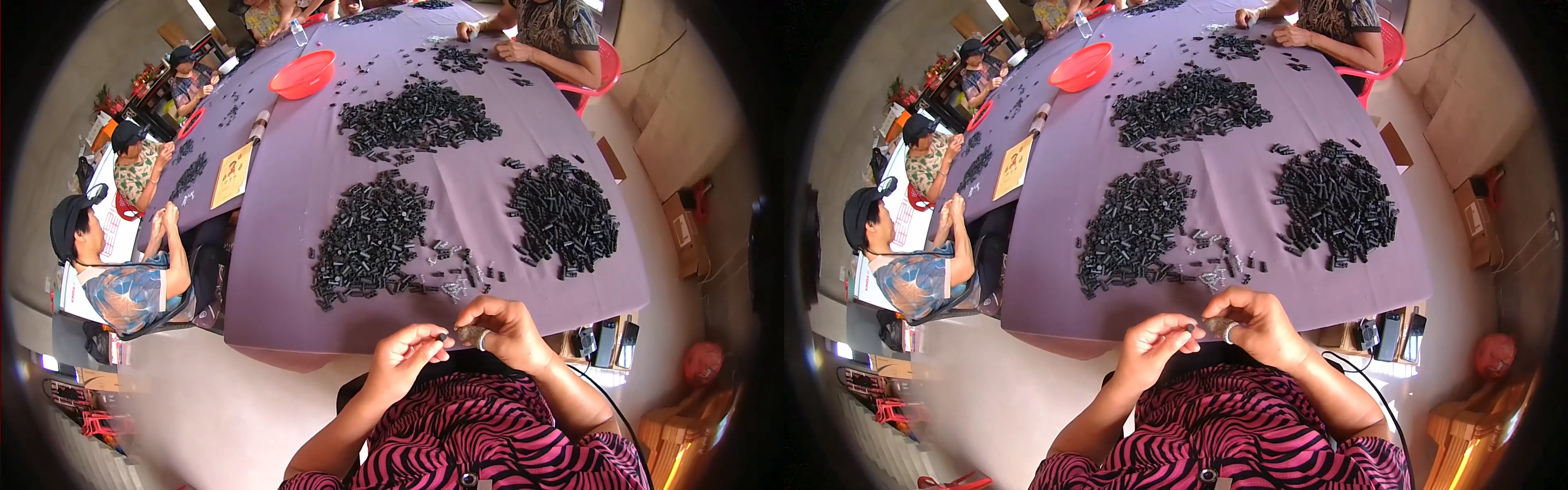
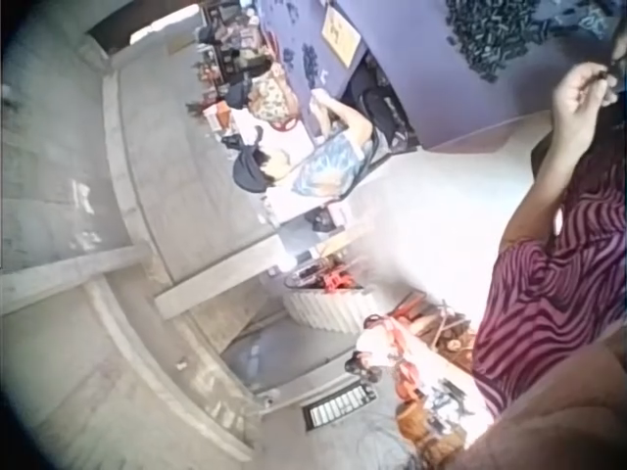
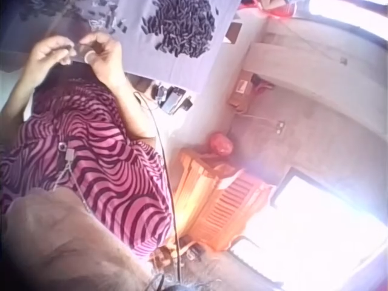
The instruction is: The person sorts small plastic parts and springs on a table and assembles the components together by hand.
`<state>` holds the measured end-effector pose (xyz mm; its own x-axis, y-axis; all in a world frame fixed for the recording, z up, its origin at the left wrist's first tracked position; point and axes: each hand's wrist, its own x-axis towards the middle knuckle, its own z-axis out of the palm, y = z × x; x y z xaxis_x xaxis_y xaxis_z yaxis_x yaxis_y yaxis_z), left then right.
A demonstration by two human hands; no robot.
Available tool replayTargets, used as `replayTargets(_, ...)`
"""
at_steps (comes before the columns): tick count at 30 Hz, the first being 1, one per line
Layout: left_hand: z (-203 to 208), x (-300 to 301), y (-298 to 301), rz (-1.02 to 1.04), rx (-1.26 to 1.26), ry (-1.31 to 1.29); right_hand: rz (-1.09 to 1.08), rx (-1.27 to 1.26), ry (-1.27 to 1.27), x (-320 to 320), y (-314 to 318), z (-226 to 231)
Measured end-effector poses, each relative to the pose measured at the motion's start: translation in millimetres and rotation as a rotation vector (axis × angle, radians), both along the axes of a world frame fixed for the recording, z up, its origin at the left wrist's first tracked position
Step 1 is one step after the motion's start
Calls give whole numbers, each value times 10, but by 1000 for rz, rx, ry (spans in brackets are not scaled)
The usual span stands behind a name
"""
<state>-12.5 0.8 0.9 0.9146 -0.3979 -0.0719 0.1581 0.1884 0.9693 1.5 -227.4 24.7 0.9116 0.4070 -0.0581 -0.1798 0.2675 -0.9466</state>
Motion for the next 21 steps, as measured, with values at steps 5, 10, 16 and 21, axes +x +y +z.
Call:
replayTargets(5,13,26,-9,-53,-74,208,15,11,1,-20,0,-38)
replayTargets(10,18,49,-25,-15,-202,342,-19,-29,-34,-28,15,-52)
replayTargets(16,44,37,-109,115,-260,344,-60,-65,-79,-38,19,-122)
replayTargets(21,-81,17,-60,102,-350,374,-51,-87,-90,-49,75,-56)
